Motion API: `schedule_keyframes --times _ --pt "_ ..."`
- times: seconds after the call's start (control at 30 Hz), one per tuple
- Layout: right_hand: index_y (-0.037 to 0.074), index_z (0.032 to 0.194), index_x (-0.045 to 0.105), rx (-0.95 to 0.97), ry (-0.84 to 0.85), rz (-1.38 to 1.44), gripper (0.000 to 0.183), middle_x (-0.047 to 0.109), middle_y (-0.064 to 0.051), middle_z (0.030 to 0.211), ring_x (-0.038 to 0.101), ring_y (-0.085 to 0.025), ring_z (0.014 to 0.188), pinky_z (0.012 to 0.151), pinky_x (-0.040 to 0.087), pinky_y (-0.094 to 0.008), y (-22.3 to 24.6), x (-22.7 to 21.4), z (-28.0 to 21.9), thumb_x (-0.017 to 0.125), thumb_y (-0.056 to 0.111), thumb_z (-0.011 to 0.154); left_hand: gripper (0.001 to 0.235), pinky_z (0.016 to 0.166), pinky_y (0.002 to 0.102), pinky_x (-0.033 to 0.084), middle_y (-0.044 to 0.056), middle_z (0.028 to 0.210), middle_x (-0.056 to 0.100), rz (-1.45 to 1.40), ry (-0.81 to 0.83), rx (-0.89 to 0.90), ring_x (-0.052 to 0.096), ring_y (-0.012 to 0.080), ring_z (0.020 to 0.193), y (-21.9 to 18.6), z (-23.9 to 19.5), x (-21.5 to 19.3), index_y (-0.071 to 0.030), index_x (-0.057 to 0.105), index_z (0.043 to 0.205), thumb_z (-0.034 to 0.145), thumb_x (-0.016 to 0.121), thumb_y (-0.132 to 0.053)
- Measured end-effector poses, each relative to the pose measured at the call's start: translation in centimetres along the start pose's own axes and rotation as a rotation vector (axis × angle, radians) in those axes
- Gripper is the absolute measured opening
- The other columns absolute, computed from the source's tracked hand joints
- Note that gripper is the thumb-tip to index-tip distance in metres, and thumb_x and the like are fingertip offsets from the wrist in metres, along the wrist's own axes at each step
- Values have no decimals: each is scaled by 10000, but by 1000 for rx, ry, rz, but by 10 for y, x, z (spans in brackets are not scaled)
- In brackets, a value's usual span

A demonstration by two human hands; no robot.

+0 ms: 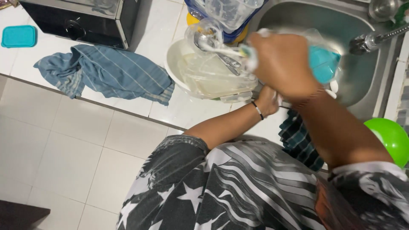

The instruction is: Washing various plastic containers, lids, and spoons in a kitchen sink using a sponge and soap.

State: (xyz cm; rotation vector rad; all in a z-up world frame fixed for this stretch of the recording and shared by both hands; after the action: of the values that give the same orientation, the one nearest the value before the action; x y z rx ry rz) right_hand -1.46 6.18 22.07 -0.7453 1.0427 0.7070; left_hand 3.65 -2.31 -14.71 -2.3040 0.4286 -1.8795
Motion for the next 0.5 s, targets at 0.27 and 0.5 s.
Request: schedule_keyframes --times 0.27,0.5 --pt "100 1032 756 -14 -74 360 377 738 -123 865 703 -341 707 593 523 -442 15 4 12 821 445 896 346 792 342 527 21 1206 693 -27 -54 31 650 153 998 -16 -11 14 -123 624 1277 1068 531 -381" --pt "5 1175 674 177 -94 989 274 717 -102 1000 688 -242 868 789 552 -376 -59 29 -43 738 249 1070 175 730 459 628 83 889 658 -14 127 84 651 224 738 50 59 -92 -26 562 1047 1007 535 -195"
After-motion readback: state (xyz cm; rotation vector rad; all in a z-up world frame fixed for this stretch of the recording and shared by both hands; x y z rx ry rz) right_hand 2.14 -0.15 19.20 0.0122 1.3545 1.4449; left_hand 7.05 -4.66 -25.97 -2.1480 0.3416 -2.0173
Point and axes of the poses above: each hand's wrist, its own z-axis towards the middle knuckle, its own x-axis out of the palm, y = z × x, the point moved 3 cm from there along z, towards the middle knuckle
